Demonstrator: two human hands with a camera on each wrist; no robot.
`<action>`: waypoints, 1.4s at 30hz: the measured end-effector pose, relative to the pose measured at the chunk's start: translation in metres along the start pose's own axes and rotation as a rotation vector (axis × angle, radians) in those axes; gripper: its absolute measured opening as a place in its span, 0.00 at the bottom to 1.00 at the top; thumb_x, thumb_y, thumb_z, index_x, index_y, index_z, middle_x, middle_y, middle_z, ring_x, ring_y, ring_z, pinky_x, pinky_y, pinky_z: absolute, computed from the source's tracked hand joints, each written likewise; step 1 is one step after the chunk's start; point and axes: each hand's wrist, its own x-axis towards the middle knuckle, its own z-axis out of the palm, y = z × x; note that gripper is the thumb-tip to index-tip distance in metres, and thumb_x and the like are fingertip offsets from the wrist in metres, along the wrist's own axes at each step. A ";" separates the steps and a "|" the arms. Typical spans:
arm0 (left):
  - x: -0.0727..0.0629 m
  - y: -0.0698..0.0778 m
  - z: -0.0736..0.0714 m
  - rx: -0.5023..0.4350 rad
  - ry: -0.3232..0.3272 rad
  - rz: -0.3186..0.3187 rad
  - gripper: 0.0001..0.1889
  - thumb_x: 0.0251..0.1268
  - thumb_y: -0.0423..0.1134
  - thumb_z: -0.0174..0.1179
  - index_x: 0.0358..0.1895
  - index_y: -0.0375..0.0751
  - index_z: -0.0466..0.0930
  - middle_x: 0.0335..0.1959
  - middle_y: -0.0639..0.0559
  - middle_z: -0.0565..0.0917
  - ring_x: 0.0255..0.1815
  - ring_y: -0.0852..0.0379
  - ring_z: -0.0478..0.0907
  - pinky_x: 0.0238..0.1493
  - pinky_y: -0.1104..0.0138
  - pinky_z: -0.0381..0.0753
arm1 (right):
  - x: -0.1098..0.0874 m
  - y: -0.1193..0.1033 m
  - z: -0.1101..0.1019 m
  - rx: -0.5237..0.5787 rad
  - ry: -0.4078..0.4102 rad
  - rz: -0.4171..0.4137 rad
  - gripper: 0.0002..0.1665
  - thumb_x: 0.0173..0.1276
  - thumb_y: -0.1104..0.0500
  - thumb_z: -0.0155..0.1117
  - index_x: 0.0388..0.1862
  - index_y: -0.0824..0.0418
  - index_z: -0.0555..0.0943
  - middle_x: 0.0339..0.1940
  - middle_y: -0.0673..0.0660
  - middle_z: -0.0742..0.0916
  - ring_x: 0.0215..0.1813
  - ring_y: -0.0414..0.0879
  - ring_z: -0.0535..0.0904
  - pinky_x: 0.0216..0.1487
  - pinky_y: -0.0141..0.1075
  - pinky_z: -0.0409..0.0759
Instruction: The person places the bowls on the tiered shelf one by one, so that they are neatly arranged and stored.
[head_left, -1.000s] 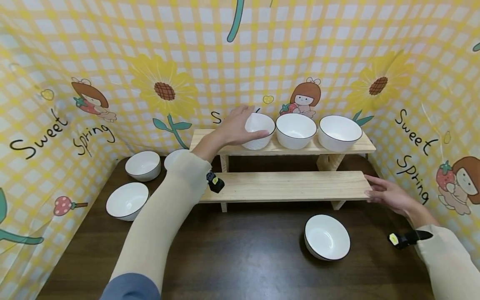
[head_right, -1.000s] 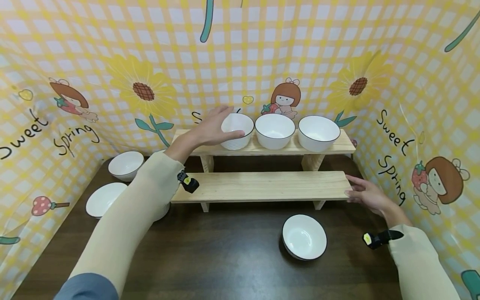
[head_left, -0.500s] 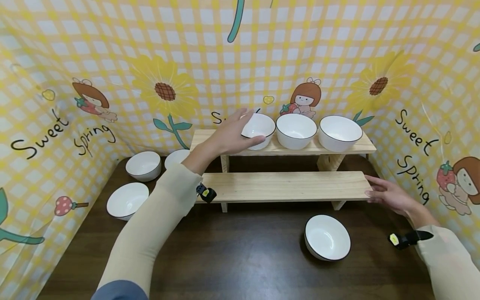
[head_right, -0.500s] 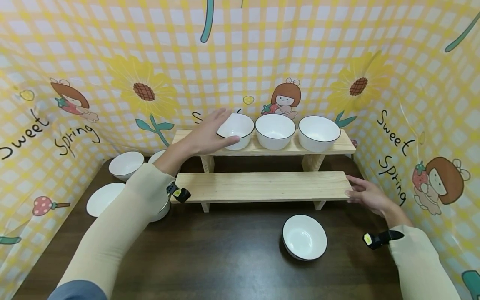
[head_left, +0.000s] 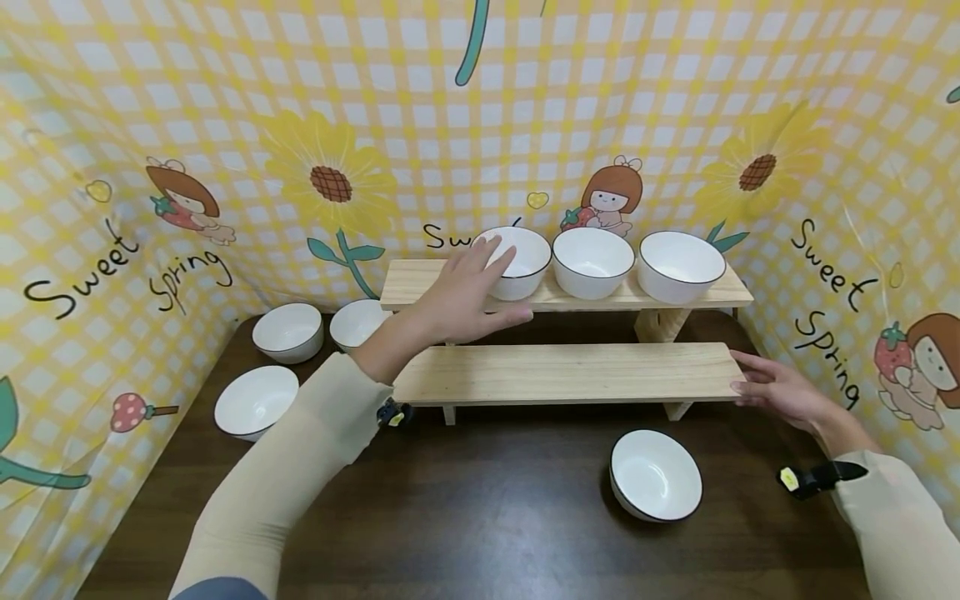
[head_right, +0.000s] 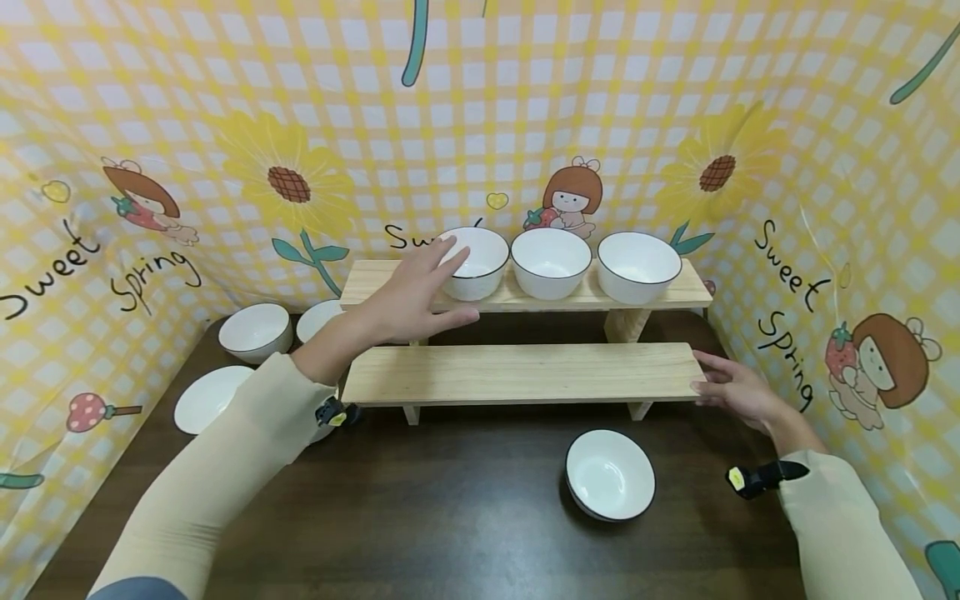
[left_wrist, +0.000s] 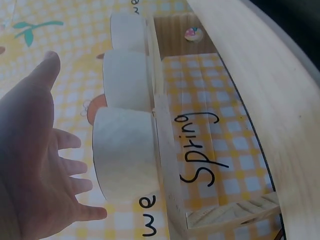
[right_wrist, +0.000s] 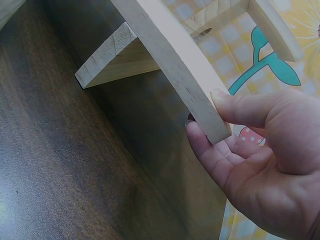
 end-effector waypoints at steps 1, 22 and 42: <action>-0.002 0.001 0.001 -0.002 -0.009 0.001 0.51 0.68 0.71 0.53 0.83 0.42 0.50 0.84 0.40 0.45 0.83 0.40 0.38 0.78 0.43 0.39 | 0.000 0.000 0.000 0.001 0.000 0.001 0.46 0.77 0.65 0.59 0.80 0.76 0.44 0.61 0.79 0.75 0.45 0.36 0.82 0.47 0.37 0.84; -0.043 0.028 0.028 -0.055 0.009 0.163 0.50 0.68 0.67 0.59 0.83 0.41 0.49 0.83 0.39 0.46 0.84 0.44 0.38 0.77 0.42 0.48 | -0.001 -0.001 0.000 -0.005 -0.003 0.014 0.45 0.78 0.64 0.58 0.81 0.75 0.43 0.62 0.79 0.74 0.45 0.36 0.82 0.47 0.36 0.84; -0.057 0.049 0.067 -0.160 -0.067 0.215 0.50 0.67 0.66 0.61 0.83 0.44 0.50 0.83 0.44 0.49 0.83 0.46 0.43 0.78 0.48 0.51 | -0.001 -0.003 0.001 -0.002 -0.005 0.019 0.45 0.78 0.65 0.57 0.81 0.74 0.43 0.63 0.80 0.73 0.45 0.36 0.81 0.48 0.37 0.84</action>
